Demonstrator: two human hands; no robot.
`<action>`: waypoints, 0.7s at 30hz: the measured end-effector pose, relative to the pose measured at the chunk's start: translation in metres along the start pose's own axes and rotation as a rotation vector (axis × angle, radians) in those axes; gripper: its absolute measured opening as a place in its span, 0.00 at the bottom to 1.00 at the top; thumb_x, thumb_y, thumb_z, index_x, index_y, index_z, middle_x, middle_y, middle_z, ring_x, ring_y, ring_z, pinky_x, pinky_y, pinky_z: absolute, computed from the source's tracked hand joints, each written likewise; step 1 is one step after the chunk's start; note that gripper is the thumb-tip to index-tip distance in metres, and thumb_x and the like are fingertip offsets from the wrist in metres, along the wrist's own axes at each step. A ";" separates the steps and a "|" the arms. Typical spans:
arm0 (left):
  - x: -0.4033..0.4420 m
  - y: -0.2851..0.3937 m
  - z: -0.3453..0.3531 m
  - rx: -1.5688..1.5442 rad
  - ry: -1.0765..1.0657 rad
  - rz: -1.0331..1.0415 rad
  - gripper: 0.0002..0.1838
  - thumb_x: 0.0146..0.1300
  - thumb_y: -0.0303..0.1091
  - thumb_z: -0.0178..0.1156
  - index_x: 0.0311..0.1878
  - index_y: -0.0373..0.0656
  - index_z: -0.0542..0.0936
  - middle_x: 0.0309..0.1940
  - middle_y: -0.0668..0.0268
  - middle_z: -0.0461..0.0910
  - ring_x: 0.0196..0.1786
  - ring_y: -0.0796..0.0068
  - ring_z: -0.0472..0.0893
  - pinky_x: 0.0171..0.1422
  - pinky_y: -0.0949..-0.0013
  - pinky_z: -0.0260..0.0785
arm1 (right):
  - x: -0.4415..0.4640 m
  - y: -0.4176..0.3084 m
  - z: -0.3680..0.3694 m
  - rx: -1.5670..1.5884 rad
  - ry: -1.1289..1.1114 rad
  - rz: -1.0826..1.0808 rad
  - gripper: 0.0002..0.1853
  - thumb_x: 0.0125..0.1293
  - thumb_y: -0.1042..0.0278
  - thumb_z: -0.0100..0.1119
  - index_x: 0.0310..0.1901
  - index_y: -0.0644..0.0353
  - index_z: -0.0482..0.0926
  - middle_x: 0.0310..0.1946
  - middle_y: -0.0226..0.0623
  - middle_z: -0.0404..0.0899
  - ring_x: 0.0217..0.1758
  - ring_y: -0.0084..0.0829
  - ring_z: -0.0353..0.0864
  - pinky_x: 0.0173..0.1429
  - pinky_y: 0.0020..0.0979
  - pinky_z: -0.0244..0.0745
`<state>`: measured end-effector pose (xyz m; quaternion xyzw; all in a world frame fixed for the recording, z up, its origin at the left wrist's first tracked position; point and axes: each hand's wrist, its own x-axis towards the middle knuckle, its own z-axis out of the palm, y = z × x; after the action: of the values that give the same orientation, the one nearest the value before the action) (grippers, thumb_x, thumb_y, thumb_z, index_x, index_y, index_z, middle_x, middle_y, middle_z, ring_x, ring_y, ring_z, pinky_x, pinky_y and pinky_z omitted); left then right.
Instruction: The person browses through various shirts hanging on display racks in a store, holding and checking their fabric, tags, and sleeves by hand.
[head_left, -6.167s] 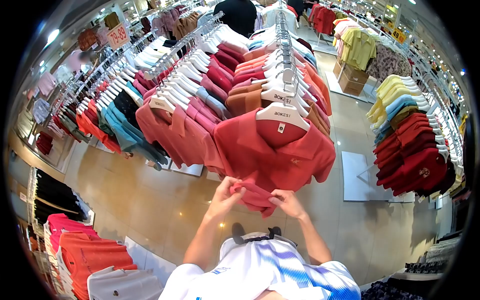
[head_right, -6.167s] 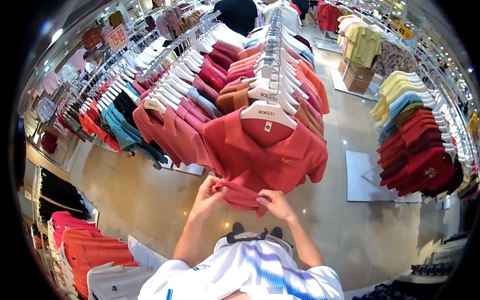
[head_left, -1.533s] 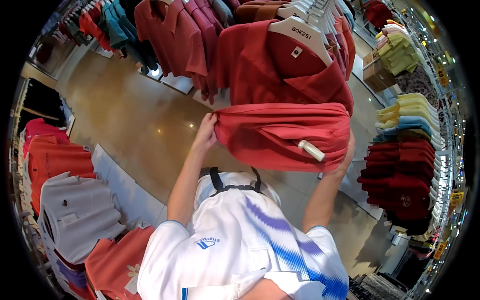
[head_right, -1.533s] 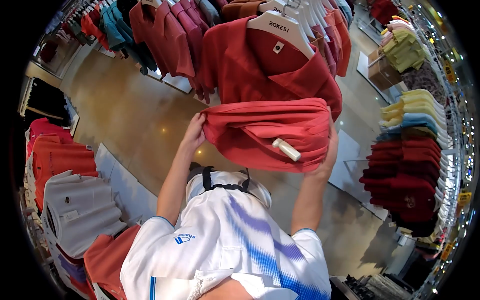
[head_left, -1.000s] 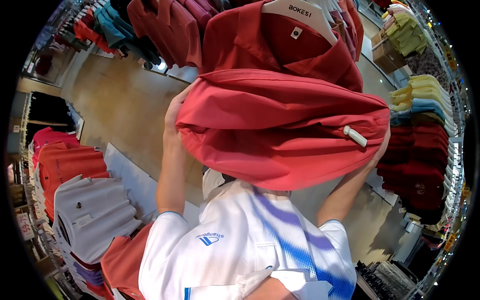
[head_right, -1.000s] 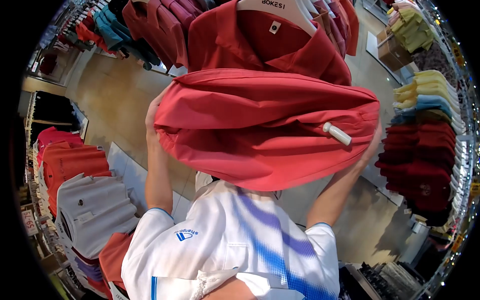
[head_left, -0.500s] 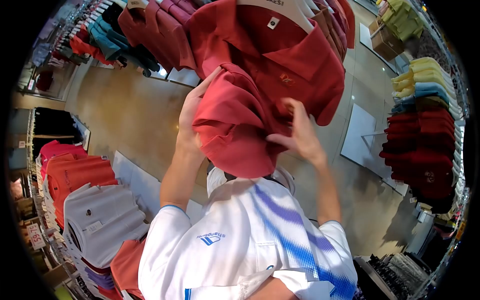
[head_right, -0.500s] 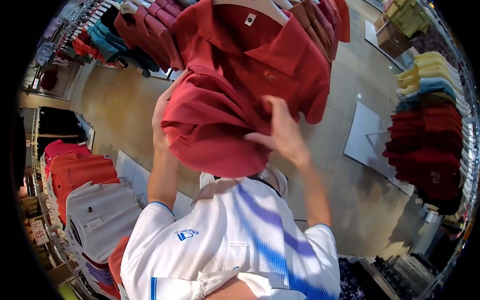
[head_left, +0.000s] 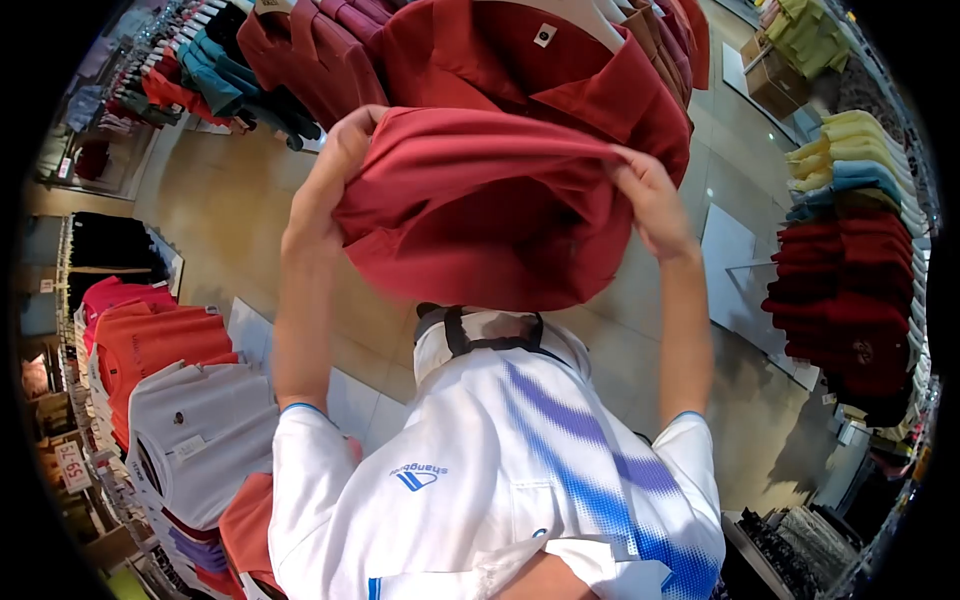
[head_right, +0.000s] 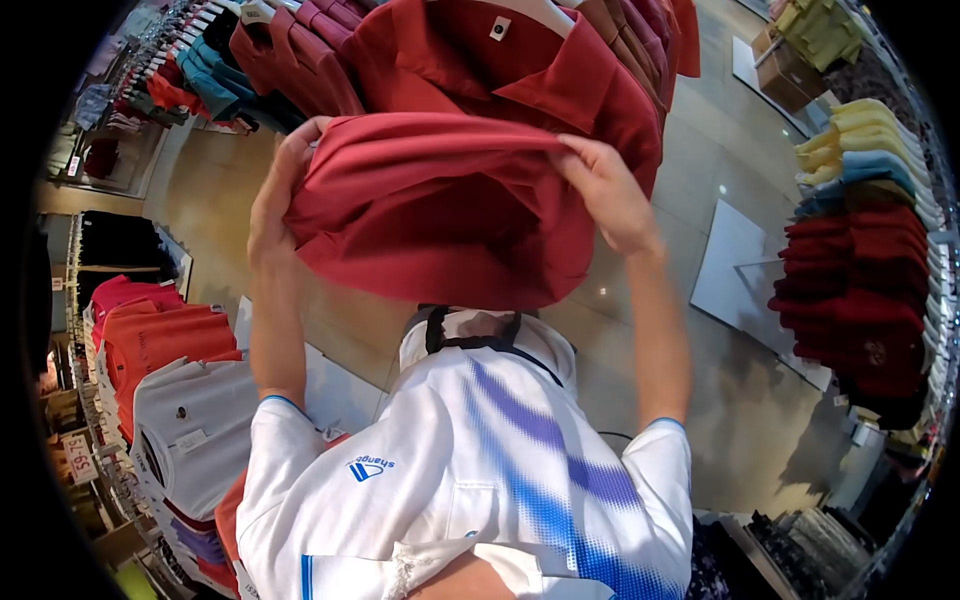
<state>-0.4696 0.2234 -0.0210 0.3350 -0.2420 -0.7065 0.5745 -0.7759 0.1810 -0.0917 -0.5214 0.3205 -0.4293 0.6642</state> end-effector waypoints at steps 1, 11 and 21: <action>0.004 0.003 -0.004 0.500 -0.141 0.169 0.27 0.52 0.44 0.71 0.48 0.36 0.72 0.37 0.60 0.81 0.41 0.67 0.82 0.48 0.67 0.75 | 0.002 -0.009 0.003 0.092 0.052 -0.013 0.14 0.72 0.72 0.46 0.54 0.68 0.74 0.45 0.29 0.80 0.47 0.18 0.77 0.54 0.23 0.72; 0.016 0.055 -0.007 0.596 -0.469 0.133 0.13 0.61 0.22 0.56 0.50 0.37 0.76 0.45 0.72 0.78 0.50 0.83 0.76 0.57 0.79 0.67 | 0.003 -0.077 -0.010 -0.225 -0.311 0.039 0.15 0.64 0.69 0.60 0.50 0.65 0.74 0.37 0.26 0.79 0.41 0.15 0.77 0.47 0.22 0.74; 0.010 0.064 0.030 0.298 -0.267 0.454 0.17 0.66 0.26 0.50 0.58 0.35 0.73 0.51 0.55 0.78 0.52 0.64 0.79 0.60 0.66 0.70 | 0.016 -0.062 -0.036 -0.732 -0.020 -0.167 0.15 0.67 0.76 0.52 0.55 0.67 0.74 0.46 0.34 0.80 0.49 0.25 0.77 0.56 0.26 0.69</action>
<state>-0.4518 0.1980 0.0431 0.2569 -0.4851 -0.5544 0.6255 -0.8148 0.1458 -0.0400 -0.7527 0.4027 -0.3341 0.3995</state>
